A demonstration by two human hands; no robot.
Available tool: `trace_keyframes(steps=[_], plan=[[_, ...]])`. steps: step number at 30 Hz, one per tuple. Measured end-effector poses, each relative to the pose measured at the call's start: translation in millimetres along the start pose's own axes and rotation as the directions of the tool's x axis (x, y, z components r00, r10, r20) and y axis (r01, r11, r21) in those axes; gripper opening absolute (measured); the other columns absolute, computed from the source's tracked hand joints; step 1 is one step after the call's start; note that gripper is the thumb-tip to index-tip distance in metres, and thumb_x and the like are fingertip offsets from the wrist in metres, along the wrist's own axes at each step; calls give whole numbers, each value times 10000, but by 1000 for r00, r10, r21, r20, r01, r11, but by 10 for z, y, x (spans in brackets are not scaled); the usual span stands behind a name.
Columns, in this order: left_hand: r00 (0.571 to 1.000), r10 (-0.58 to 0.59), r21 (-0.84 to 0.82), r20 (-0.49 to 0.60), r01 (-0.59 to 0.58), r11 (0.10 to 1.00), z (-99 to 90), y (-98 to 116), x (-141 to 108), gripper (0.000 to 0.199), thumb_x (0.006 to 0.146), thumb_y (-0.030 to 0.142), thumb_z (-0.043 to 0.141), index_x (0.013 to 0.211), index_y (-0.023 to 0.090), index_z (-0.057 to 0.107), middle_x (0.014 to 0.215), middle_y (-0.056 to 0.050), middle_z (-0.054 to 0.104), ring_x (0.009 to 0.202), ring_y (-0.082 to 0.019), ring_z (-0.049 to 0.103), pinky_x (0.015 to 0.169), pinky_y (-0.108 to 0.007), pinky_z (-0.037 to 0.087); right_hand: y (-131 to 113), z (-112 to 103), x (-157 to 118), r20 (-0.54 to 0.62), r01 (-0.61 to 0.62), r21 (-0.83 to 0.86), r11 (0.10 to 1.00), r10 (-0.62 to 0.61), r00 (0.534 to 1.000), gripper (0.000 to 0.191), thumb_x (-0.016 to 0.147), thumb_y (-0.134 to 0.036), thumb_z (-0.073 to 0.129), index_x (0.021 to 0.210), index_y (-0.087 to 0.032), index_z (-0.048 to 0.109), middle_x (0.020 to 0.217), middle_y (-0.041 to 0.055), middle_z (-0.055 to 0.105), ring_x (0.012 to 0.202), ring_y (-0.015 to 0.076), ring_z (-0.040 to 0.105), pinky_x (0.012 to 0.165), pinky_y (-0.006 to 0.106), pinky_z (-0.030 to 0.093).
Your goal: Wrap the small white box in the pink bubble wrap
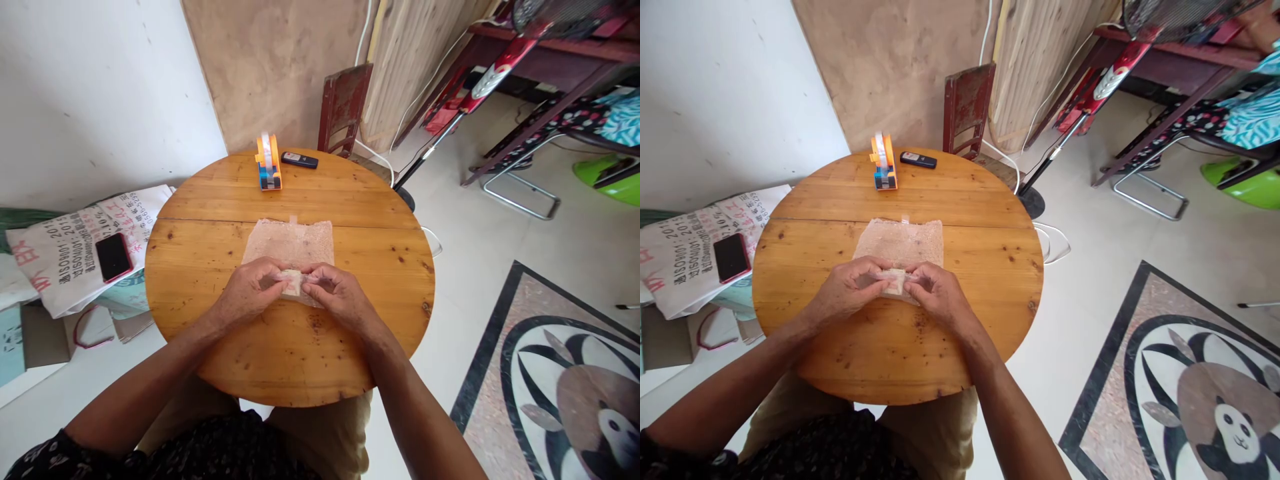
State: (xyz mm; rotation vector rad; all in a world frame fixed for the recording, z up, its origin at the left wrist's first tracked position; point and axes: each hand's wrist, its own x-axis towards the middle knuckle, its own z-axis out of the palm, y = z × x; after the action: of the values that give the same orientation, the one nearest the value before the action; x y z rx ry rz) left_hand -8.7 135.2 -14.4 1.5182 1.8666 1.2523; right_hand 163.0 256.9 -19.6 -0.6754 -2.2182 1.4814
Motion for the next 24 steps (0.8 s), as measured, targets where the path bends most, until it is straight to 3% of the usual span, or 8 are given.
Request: trace_keyframes(steps=[12, 21, 24], plan=[[992, -42, -123, 122, 57, 991, -44, 61, -54, 133, 815, 256, 677, 713, 172, 681, 909, -40, 711, 839, -151, 659, 779, -263, 495, -53, 77, -160, -36, -72, 62, 995, 74, 997, 202, 788, -309, 632, 651, -190, 543, 933, 50, 688, 733, 151, 605, 658, 272, 466], [989, -71, -138, 133, 90, 986, -34, 36, -70, 148, 808, 270, 668, 697, 171, 658, 899, -44, 704, 833, -160, 651, 757, -267, 502, -69, 107, -200, -49, -90, 133, 987, 97, 994, 211, 817, -328, 627, 665, -195, 568, 920, 43, 687, 764, 160, 610, 656, 271, 477], [987, -97, -122, 130, 113, 986, -31, 24, -46, 122, 781, 251, 667, 692, 174, 637, 850, -22, 697, 780, -147, 639, 718, -247, 497, -22, 92, -190, -40, -100, 116, 988, 106, 994, 239, 848, -365, 610, 686, -198, 556, 815, 23, 664, 697, 148, 580, 610, 259, 456]])
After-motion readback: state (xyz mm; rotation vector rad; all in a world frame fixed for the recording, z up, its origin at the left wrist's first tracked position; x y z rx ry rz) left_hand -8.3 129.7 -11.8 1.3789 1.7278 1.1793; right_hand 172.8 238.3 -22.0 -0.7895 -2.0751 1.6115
